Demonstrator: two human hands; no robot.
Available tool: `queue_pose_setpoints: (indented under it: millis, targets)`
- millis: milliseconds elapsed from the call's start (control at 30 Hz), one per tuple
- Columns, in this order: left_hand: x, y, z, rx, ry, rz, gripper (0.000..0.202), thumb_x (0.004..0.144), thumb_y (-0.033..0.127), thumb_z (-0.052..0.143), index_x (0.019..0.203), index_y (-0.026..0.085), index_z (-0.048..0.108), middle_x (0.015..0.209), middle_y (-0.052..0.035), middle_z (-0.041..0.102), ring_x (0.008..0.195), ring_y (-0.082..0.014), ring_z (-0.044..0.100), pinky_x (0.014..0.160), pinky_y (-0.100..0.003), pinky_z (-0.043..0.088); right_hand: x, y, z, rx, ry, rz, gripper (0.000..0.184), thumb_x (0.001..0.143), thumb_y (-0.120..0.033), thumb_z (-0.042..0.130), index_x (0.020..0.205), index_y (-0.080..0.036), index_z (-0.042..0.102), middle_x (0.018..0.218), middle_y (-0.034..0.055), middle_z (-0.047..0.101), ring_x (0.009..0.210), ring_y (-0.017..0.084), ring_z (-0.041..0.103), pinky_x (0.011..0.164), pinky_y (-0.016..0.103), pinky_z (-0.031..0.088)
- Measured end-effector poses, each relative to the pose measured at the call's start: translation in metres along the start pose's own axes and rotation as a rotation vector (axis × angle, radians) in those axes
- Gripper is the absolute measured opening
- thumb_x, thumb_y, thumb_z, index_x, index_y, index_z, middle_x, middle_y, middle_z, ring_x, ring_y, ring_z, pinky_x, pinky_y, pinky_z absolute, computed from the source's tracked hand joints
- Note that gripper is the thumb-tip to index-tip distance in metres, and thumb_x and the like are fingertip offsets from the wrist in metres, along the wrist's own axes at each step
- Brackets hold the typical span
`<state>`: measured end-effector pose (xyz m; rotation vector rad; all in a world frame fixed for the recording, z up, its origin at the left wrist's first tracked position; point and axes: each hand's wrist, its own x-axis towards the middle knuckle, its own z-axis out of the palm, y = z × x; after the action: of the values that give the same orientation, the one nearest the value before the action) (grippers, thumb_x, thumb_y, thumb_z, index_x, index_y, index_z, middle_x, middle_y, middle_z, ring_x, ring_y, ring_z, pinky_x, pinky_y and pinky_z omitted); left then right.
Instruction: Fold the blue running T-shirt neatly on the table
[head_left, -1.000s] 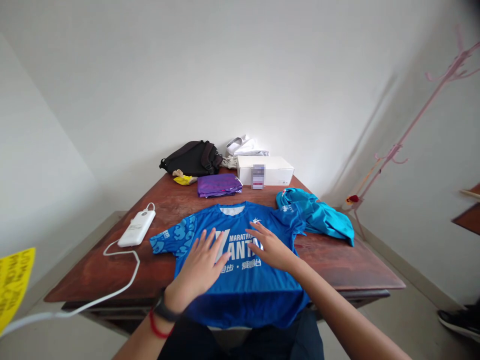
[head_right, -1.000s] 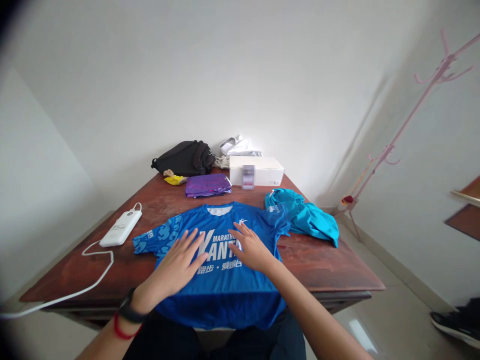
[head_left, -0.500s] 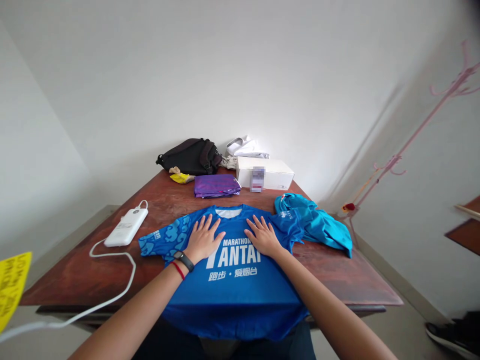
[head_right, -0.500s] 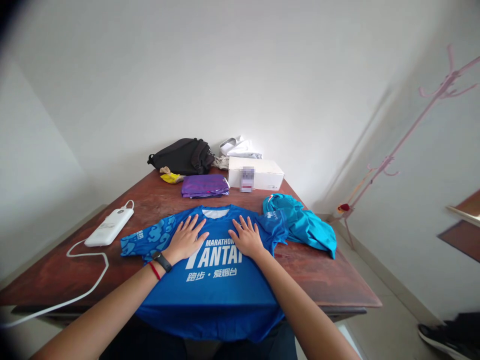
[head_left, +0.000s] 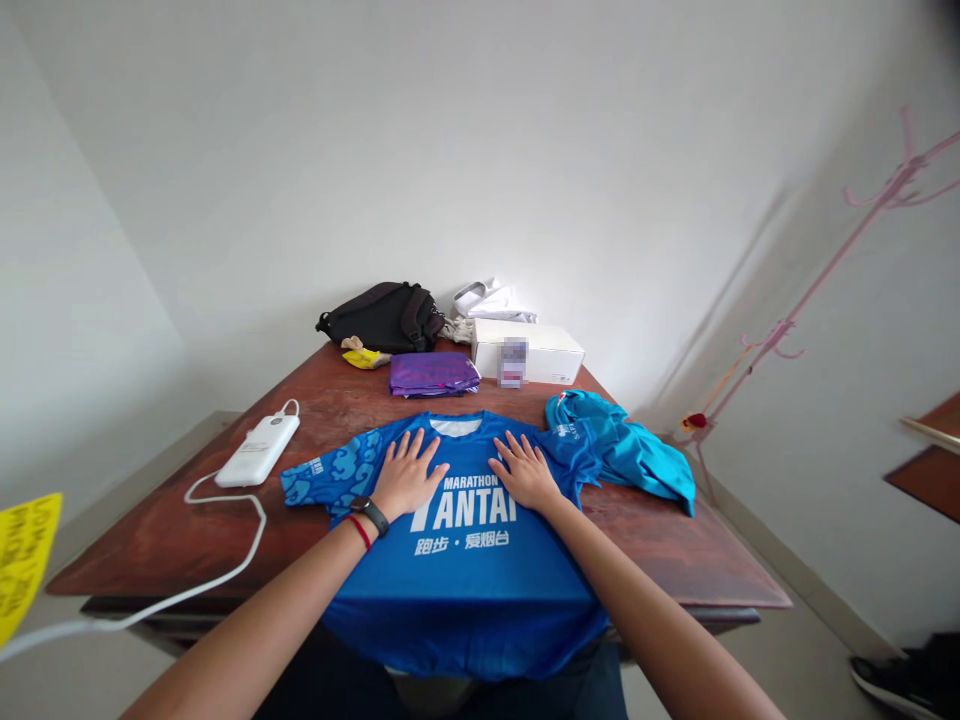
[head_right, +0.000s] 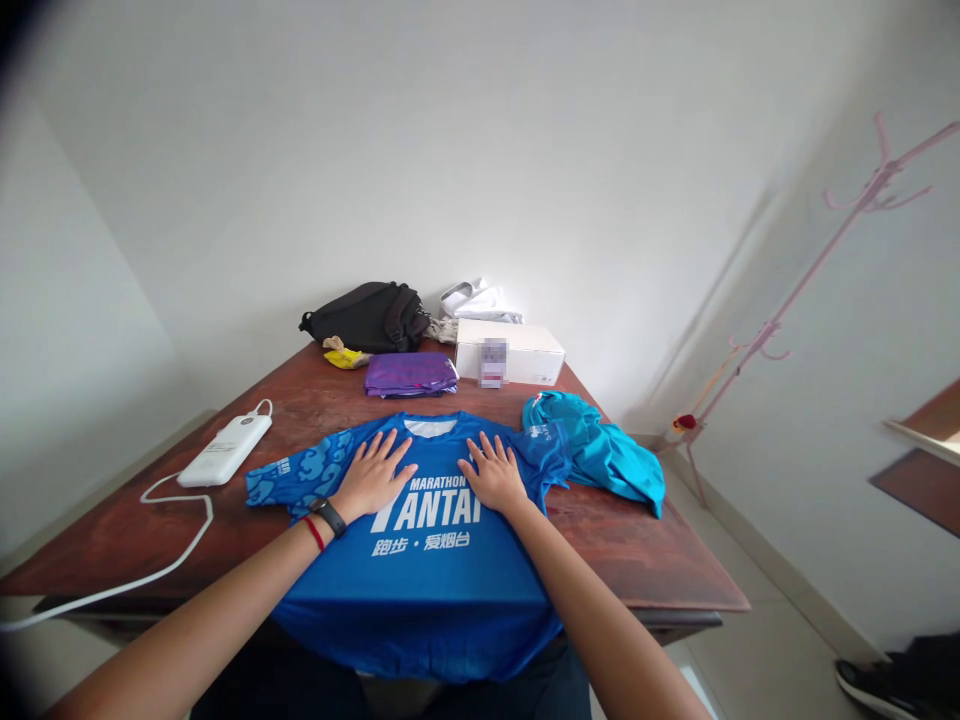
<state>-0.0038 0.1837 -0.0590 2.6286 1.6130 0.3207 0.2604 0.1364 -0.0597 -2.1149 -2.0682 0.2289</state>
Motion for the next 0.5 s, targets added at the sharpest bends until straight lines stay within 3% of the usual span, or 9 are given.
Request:
queue_pose_setpoints:
  millis: [300, 500]
  targets:
    - [0.004, -0.003, -0.003, -0.011, -0.048, -0.009, 0.071, 0.1, 0.066, 0.027, 0.158, 0.027, 0.035, 0.168, -0.0101, 0.021, 0.155, -0.0392, 0.014, 0.121, -0.06, 0.017, 0.0, -0.002, 0.0, -0.012, -0.01, 0.01, 0.067, 0.102, -0.065, 0.025, 0.161, -0.031, 0.029, 0.17, 0.0018, 0.015, 0.157, 0.031, 0.008, 0.123, 0.052, 0.011]
    - [0.032, -0.018, -0.01, -0.035, -0.011, 0.02, 0.072, 0.102, 0.062, 0.023, 0.16, 0.02, 0.029, 0.168, -0.0131, 0.02, 0.154, -0.0388, 0.017, 0.12, -0.057, 0.021, 0.001, -0.002, 0.001, -0.018, -0.013, 0.033, 0.069, 0.102, -0.065, 0.024, 0.162, -0.031, 0.021, 0.171, 0.0008, 0.005, 0.157, 0.028, 0.005, 0.124, 0.049, 0.01]
